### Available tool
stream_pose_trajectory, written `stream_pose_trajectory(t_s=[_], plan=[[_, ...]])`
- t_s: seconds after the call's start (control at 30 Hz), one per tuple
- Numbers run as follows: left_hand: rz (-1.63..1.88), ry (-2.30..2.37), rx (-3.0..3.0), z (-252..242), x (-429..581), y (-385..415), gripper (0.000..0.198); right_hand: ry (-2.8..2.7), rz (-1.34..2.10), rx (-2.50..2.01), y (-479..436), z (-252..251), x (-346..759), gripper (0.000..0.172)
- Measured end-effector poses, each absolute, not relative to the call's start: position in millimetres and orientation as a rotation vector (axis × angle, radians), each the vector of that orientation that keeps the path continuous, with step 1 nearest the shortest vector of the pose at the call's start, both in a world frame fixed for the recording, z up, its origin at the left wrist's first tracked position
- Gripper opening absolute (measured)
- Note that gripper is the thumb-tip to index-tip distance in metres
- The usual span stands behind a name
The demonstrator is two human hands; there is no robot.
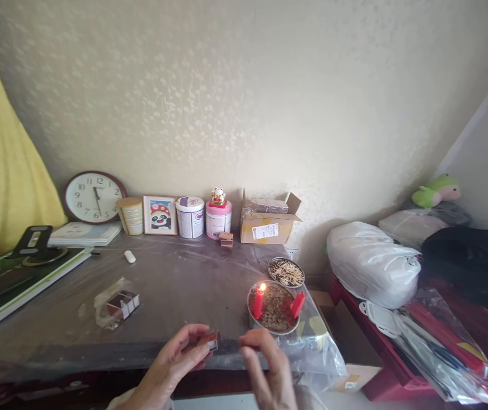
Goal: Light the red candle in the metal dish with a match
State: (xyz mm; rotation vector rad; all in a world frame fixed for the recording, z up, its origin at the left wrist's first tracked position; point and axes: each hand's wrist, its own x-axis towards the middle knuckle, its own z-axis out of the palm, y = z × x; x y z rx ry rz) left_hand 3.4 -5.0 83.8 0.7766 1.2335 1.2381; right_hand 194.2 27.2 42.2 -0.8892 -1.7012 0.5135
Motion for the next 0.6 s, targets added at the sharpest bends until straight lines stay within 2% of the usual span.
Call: stream_pose_trajectory(t_s=[0.13,0.3,0.43,0.6], plan=[[1.236,1.243,0.841,89,2,-14,0.035,-1.817,0.624,-0.788,30,18,151,0.029],[1.237,1.269,0.888,63,-3,-7,0.039,-1.742,0.754,-0.792,36,0,144,0.024],[1.244,1.159,0.978,39,-5,3,0.045,-1.656,0.901,-0.757,35,-15,148,0.029],[1.178,1.091,0.991,34,-5,3,0.052,-1.529,1.117,-0.711,36,-33,148,0.035]])
